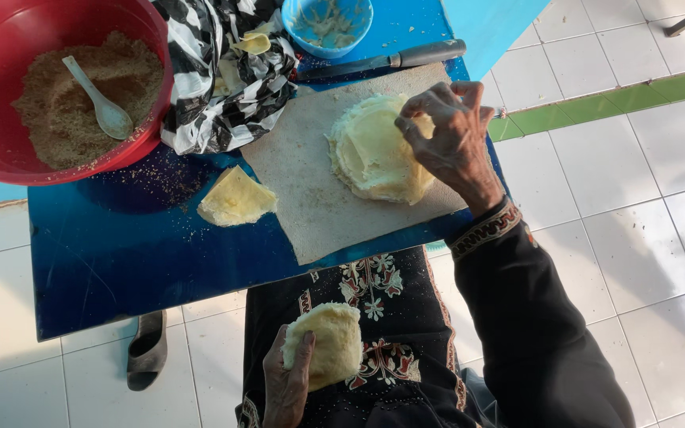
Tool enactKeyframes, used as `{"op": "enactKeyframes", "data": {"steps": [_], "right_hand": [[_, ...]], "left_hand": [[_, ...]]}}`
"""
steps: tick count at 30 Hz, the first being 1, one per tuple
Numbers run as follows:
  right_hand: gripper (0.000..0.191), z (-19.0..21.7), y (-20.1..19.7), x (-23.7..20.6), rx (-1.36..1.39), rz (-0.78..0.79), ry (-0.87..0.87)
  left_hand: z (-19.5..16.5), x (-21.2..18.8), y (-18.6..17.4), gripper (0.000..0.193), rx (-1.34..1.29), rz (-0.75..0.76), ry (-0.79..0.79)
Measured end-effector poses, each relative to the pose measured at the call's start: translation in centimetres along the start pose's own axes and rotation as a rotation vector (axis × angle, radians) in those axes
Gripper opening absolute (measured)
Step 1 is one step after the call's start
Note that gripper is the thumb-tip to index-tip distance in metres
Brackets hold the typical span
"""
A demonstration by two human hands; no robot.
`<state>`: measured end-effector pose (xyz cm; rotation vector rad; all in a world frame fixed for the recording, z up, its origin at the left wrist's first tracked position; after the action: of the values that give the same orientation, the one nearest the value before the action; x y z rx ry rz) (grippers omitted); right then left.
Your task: The person sits at a blue table and handles thin, round crepe-like sheets, tearing and folding pieces of the sheets by hand and stacking them onto a growing pile on a board. A red bowl with a brown mixture and a spoon and a knife sit on the table nearby.
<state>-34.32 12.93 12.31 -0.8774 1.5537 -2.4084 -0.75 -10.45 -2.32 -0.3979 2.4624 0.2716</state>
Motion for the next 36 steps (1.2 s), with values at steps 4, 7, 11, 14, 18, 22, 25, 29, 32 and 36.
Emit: {"op": "enactKeyframes", "data": {"steps": [4, 7, 11, 14, 18, 22, 25, 29, 32, 36], "right_hand": [[0.016, -0.3, -0.1, 0.5, -0.042, 0.029, 0.057], [0.04, 1.0, -0.6, -0.3, -0.139, -0.173, -0.114], [0.032, 3.9, -0.5, -1.8, -0.245, -0.165, -0.363], [0.036, 6.2, -2.0, -3.2, -0.137, -0.076, -0.434], [0.016, 8.8, -4.0, -10.6, 0.901, 0.264, 0.027], [0.049, 10.8, -1.0, -18.2, 0.655, 0.158, -0.102], [0.044, 10.4, 3.3, -22.6, 1.462, 0.399, 0.324], [0.028, 8.6, 3.6, -24.5, 1.563, 0.322, 0.429], [0.032, 7.2, 1.6, -23.1, 1.176, 0.386, 0.24], [0.041, 7.8, -0.2, -20.9, 0.711, 0.041, 0.012]], "left_hand": [[-0.6, -0.3, 0.2, 0.035, 0.047, 0.003, -0.005], [-1.2, -0.5, 0.5, 0.034, 0.038, 0.008, 0.032], [-1.8, -0.7, 0.4, 0.033, -0.051, 0.104, 0.072], [-4.1, -1.7, 0.9, 0.038, 0.609, 0.145, 0.96], [-3.8, -0.2, 2.1, 0.046, -0.078, 0.395, 0.303], [-3.8, -0.2, 3.7, 0.044, -0.726, 0.529, -0.201], [-4.3, -0.3, 4.6, 0.044, -0.693, 0.568, -0.148], [-5.6, -0.1, 5.2, 0.036, -0.619, 0.83, 0.145], [-5.0, 0.6, 5.1, 0.033, -0.237, 0.63, 0.01], [-5.1, 1.0, 5.9, 0.023, -0.006, 0.415, 0.222]]}}
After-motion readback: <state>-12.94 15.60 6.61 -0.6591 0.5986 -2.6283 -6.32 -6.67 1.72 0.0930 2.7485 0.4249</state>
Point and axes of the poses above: each hand's wrist, its own x-axis towards the middle knuckle, its own y-axis out of the palm, z = x × y, the point moved 3 cm from there along x, towards the middle knuckle, and after that the axes turned 6 degrees about -y, right-handed, at the moved point
